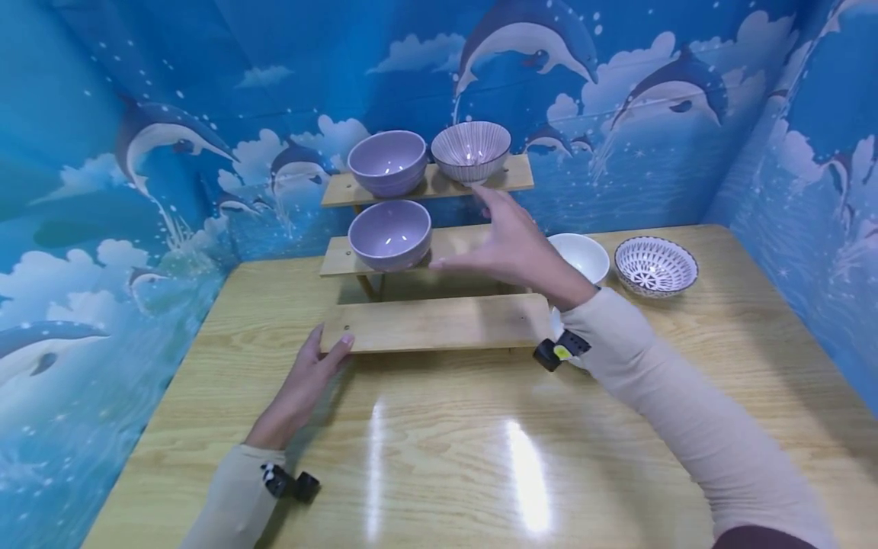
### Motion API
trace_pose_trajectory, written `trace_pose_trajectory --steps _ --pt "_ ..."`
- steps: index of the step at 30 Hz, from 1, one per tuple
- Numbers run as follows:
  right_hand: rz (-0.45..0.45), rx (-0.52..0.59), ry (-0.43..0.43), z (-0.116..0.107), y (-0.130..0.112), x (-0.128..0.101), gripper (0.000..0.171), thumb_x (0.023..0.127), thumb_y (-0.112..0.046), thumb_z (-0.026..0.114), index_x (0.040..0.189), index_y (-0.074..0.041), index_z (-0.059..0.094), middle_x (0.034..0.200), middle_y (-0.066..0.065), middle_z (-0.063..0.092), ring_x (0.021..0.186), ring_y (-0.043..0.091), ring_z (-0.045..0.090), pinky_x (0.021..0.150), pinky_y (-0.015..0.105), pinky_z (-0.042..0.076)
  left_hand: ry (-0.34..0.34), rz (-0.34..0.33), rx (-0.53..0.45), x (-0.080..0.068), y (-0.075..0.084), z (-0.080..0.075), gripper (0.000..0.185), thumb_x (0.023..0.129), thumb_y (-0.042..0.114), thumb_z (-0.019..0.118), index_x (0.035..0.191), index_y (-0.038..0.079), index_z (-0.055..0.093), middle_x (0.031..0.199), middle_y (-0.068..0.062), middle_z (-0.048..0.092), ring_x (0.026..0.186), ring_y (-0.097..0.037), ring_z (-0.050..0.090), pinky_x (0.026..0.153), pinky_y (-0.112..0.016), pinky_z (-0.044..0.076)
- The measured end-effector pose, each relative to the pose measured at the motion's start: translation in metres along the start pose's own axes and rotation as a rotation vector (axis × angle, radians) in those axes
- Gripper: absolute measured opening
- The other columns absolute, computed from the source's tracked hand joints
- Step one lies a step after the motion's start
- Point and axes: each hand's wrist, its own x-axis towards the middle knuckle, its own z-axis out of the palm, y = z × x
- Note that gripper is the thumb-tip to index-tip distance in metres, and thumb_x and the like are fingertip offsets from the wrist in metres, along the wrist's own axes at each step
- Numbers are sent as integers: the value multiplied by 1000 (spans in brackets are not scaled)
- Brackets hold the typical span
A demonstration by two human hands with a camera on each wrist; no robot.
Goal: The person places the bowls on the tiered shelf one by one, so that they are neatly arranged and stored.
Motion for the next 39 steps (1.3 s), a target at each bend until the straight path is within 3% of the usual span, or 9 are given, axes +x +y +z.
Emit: trace_pose_trajectory --steps 9,16,22,28,34,39 --pt "107 -55 46 -43 41 -51 112 68 -49 81 153 -25 11 157 3 15 133 44 31 97 64 36 2 -12 -3 2 0 0 81 87 64 50 151 30 13 155 2 20 142 -22 16 115 -49 14" --pt "170 -99 76 -54 82 -83 114 70 -43 82 153 -18 9 156 12 14 133 47 28 94 68 34 -3 -18 6 2 -1 -1 84 86 65 49 151 30 10 156 2 17 143 -22 14 115 -49 12" --pt "199 -139 86 -44 114 -107 120 66 -43 85 152 -8 10 153 24 18 129 52 29 94 69 32 -10 16 -22 1 -1 -1 81 89 60 50 152 25 12 156 1 19 142 -20 16 116 -47 13" --pt "124 -87 138 -24 145 -124 124 57 -32 92 152 -11 14 152 24 20 128 52 29 89 71 35 -10 11 -20 1 0 0 82 88 61 50 152 26 11 156 1 17 143 -21 15 115 -47 13" --pt "152 -102 167 -9 161 -131 125 59 -36 90 150 -1 13 143 34 27 119 55 36 82 68 39 1 -16 -29 1 0 0 82 87 62 51 151 28 13 156 -1 19 142 -24 16 115 -50 15" --pt "174 -102 199 -1 169 -131 122 59 -38 90 149 2 16 136 35 33 114 52 40 80 67 42 5 -25 -26 1 1 0 82 88 61 51 151 28 13 156 -1 19 142 -23 16 115 -49 15"
